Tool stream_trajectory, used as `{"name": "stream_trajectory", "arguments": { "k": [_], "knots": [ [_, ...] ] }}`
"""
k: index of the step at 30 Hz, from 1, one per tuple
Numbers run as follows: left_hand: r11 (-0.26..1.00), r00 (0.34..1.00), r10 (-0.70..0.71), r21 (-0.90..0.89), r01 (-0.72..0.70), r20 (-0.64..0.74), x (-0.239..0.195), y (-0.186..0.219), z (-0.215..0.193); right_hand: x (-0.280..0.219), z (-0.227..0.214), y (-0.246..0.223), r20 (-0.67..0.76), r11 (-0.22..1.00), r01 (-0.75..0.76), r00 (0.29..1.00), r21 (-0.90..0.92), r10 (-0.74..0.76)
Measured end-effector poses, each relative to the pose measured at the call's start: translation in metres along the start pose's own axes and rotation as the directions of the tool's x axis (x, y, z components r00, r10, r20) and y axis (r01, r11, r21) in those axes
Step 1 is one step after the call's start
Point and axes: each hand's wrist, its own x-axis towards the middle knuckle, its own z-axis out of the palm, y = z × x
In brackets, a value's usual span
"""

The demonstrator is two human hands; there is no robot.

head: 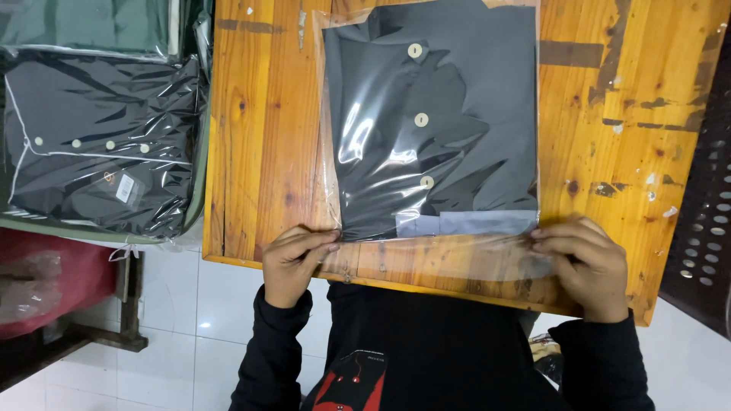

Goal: Folding a black shirt and placing it into a clear plastic packaging bag.

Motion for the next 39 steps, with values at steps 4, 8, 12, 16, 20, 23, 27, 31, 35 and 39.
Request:
{"name": "stream_trajectory", "arguments": {
  "k": [4, 8, 12, 16, 20, 23, 27, 31, 35, 39],
  "knots": [
    [0.996, 1.0, 0.002, -0.09, -0.004, -0.023, -0.002, -0.004, 0.001, -0.002, -0.001, 0.002, 0.006, 0.99, -0.108, 0.994, 0.088, 0.108],
    [1.0, 1.0, 0.012, -0.026, -0.012, -0.026, 0.002, 0.004, 0.001, -0.003, 0.0, 0.006, 0.068, 0.989, -0.15, 0.986, 0.003, 0.15],
    [0.996, 0.997, -0.069, 0.053, 0.071, -0.026, 0.002, 0.009, 0.002, -0.002, -0.003, 0.003, 0.095, 0.942, -0.325, 0.938, -0.085, 0.333],
    [0.982, 0.981, -0.189, 0.009, 0.189, 0.038, -0.001, 0.007, -0.004, -0.006, -0.011, 0.011, 0.136, 0.938, -0.347, 0.929, 0.005, 0.343],
    [0.993, 0.994, -0.099, -0.066, 0.102, 0.055, 0.001, 0.008, -0.003, -0.009, -0.006, 0.013, 0.084, 0.941, -0.314, 0.949, 0.125, 0.305],
    [0.985, 0.991, -0.129, -0.117, 0.125, -0.022, -0.001, 0.012, 0.003, -0.006, -0.005, 0.006, 0.054, 0.928, -0.326, 0.945, 0.178, 0.322],
    [0.945, 0.948, -0.3, -0.172, 0.28, -0.106, -0.004, 0.011, 0.012, 0.002, -0.005, -0.002, 0.035, 0.931, -0.343, 0.939, 0.129, 0.341],
    [0.929, 0.924, -0.356, -0.165, 0.333, -0.137, 0.0, 0.023, 0.021, 0.009, -0.004, -0.007, 0.035, 0.941, -0.333, 0.943, 0.058, 0.331],
    [0.922, 0.894, -0.386, -0.129, 0.366, -0.226, 0.002, 0.029, 0.036, 0.011, 0.0, -0.009, 0.049, 0.908, -0.419, 0.907, 0.007, 0.418],
    [0.906, 0.873, -0.352, 0.112, 0.409, -0.339, 0.002, 0.03, 0.046, 0.017, 0.004, -0.015, -0.002, 0.898, -0.44, 0.898, 0.03, 0.44]
  ]
}}
